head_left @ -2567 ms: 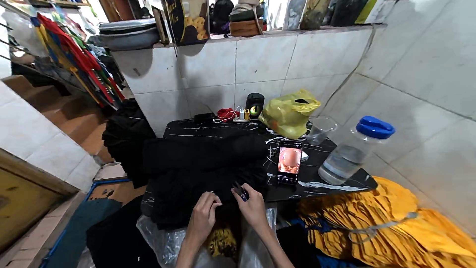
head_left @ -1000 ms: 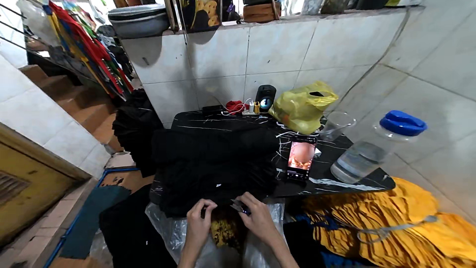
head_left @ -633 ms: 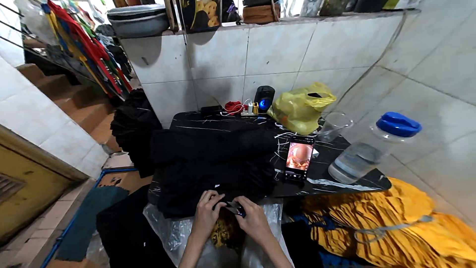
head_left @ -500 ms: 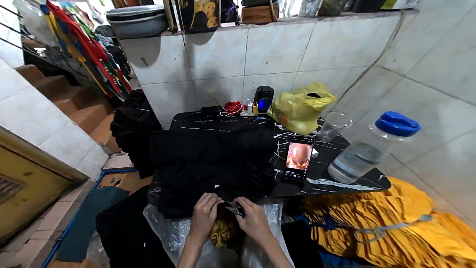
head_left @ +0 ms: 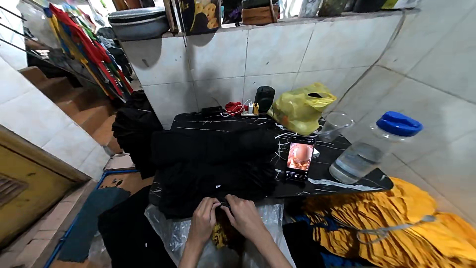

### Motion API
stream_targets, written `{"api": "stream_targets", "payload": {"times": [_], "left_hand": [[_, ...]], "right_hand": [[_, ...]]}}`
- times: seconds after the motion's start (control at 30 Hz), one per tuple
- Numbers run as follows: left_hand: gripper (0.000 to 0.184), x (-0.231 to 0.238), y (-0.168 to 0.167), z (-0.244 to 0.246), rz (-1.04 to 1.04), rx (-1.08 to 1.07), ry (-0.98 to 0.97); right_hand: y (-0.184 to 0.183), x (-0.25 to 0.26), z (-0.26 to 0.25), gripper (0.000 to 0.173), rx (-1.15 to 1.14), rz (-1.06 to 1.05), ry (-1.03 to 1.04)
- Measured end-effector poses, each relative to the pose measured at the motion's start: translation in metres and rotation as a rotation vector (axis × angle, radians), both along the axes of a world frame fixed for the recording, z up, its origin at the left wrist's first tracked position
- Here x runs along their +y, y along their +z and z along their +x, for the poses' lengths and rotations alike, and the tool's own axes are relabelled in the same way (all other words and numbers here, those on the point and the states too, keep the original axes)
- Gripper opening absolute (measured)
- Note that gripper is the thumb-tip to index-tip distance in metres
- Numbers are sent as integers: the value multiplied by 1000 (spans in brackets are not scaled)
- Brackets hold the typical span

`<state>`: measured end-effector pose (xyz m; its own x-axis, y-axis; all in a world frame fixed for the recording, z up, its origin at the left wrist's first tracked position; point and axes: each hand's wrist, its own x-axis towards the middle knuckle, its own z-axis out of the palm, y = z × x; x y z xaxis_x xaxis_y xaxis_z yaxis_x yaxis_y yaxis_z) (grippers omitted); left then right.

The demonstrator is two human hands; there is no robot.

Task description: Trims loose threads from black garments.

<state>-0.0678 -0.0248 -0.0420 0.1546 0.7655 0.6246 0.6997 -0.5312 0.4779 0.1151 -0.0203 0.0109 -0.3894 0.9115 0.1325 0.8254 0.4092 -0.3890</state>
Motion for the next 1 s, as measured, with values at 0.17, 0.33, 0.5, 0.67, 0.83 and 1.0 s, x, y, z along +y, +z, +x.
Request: {"api": "stream_targets", "payload": {"times": [0.17, 0.33, 0.5, 0.67, 0.83, 1.0], "left_hand": [[20, 2, -4, 0, 1, -28, 36], [19, 1, -4, 4, -6, -22, 18], [19, 0, -6, 3, 15, -37, 10], [16, -16, -3, 5, -87, -131, -92], [21, -48, -1, 4, -877, 61, -435], [12, -46, 10, -7, -617, -56, -139]], "right_hand": [[9, 6, 6, 43, -29, -141, 25], [5, 7, 9, 42, 6, -120, 29], [-3, 6, 1, 40, -27, -54, 35], [-3, 7, 10, 44, 11, 38, -37], [0, 7, 29, 49, 129, 139, -187], [0, 3, 33, 44, 147, 105, -67]]}}
